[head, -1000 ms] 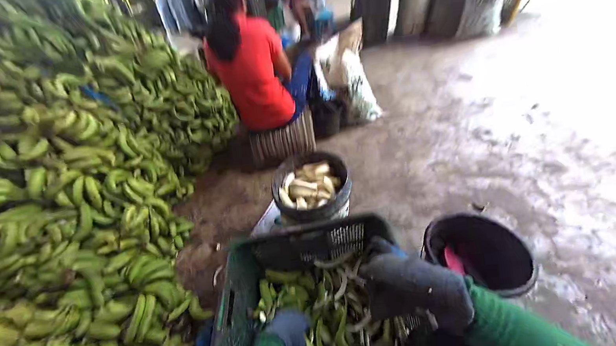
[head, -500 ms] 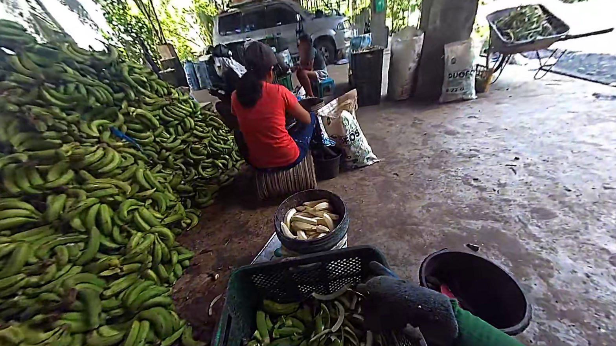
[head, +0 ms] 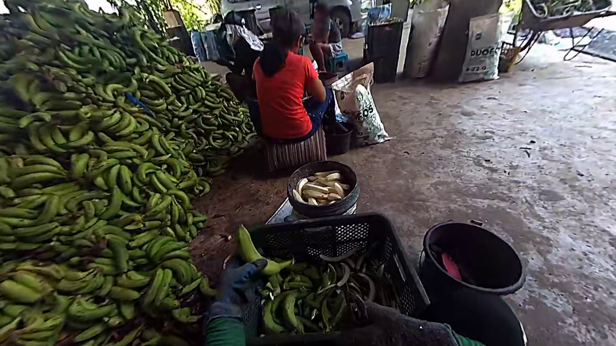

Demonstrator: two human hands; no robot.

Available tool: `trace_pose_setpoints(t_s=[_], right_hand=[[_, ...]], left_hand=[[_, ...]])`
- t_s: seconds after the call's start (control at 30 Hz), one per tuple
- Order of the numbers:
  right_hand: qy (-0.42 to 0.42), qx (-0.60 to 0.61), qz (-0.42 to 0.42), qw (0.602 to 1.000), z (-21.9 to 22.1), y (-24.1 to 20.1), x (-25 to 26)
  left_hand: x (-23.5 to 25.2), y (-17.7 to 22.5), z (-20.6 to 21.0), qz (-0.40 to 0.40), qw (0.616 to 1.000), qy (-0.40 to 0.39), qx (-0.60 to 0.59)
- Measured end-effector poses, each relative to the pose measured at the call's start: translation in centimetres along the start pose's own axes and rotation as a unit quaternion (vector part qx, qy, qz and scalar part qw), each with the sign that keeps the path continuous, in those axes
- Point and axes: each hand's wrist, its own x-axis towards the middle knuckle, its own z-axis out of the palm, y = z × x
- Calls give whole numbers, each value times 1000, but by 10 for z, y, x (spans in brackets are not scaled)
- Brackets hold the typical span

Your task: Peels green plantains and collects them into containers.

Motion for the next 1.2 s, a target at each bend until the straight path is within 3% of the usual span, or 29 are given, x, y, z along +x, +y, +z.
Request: trace_pose_setpoints(t_s=[0.1, 0.27, 0.33, 0.43, 0.5, 0.67, 0.8, 1.03, 1.1, 1.2], right_hand=[[-29, 37, 57, 997, 21, 11, 3], [-76, -55, 66, 993, 35, 8, 41], [-45, -163, 46, 985, 36, -16, 68], [-19, -416, 42, 908, 42, -55, 126], [-19, -470, 58, 881, 48, -62, 166], [-32, -337, 157, 928, 63, -42, 238], [-93, -183, 153, 967, 61, -12, 271], [-155, -160, 127, 967, 59, -12, 301], [-139, -141, 157, 968, 64, -15, 308], [-82, -250, 244, 934, 78, -30, 322]], left_hand=[[-9, -6, -27, 14, 991, 27, -130], [0, -30, -70, 3, 976, 138, -171], [3, -41, -80, -6, 970, 209, -125], [6, -58, -89, -28, 958, 270, -91], [2, -57, -87, -47, 952, 283, -102], [-3, -49, -84, -48, 953, 281, -101], [1, -52, -82, -44, 943, 302, -134], [3, -62, -84, -56, 938, 325, -107], [6, -66, -85, -58, 943, 313, -99], [12, -69, -89, -64, 949, 298, -84]])
